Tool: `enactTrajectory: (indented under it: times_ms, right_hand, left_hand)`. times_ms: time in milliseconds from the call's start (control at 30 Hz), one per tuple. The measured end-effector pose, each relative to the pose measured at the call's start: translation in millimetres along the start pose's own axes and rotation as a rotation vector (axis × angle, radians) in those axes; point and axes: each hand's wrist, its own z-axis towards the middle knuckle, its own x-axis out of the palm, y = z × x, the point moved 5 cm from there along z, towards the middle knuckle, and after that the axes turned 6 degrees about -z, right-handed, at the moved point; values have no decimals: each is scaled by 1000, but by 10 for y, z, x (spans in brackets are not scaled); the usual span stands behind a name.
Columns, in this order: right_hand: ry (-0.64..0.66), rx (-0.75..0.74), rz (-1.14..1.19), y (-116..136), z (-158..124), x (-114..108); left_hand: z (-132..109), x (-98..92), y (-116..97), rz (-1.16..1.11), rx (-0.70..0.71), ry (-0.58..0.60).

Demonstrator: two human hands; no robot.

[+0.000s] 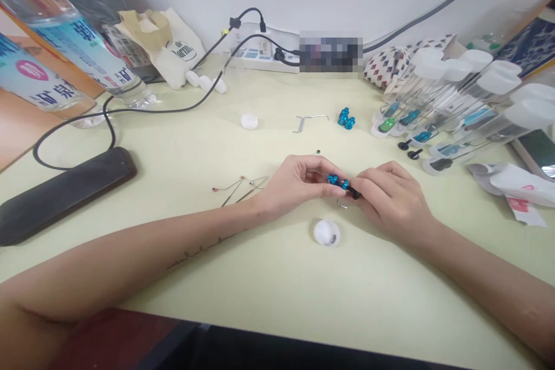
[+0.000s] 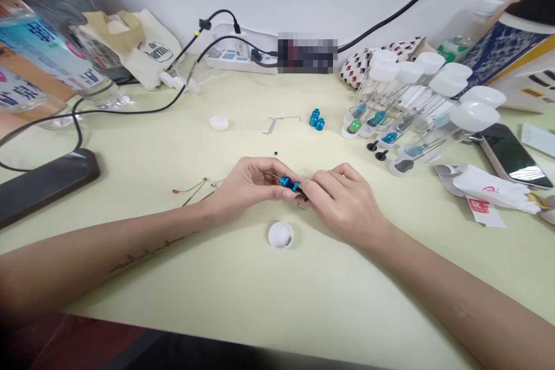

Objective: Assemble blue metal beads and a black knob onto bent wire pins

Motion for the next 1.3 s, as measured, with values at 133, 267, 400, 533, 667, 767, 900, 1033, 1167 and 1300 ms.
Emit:
enactTrajectory:
  times_ms: [133, 267, 400, 533, 667, 767, 900, 1033, 1167, 1300]
  right_hand:
    - [6, 7, 8, -5, -6, 5]
    - [33, -8, 102, -22, -14, 23]
    - [30, -14, 67, -13, -11, 19]
    - [0, -8, -2, 6, -19, 8]
    - [6, 2, 24, -8, -27, 16]
    - [15, -17, 71, -16, -23, 18]
    - [24, -32, 62, -9, -17, 17]
    - [-2, -21, -8, 0, -19, 2]
    - [-5, -16, 20, -5, -22, -1]
    - [-2, 2, 54, -8, -16, 0]
  left_hand:
    - [-1, 1, -7, 11, 3, 2]
    - [-9, 23, -16, 31, 0, 22]
    - [-9, 17, -13, 30, -5, 17]
    - [0, 2, -10, 15, -5, -1]
    - [-3, 7, -13, 18, -3, -5]
    - [-10, 24, -17, 14, 2, 23]
    - [-8, 16, -12, 40, -5, 20]
    - [1, 6, -10, 6, -6, 3]
    - [-1, 12, -4, -40, -12, -1]
    - [0, -7, -1, -38, 0, -29]
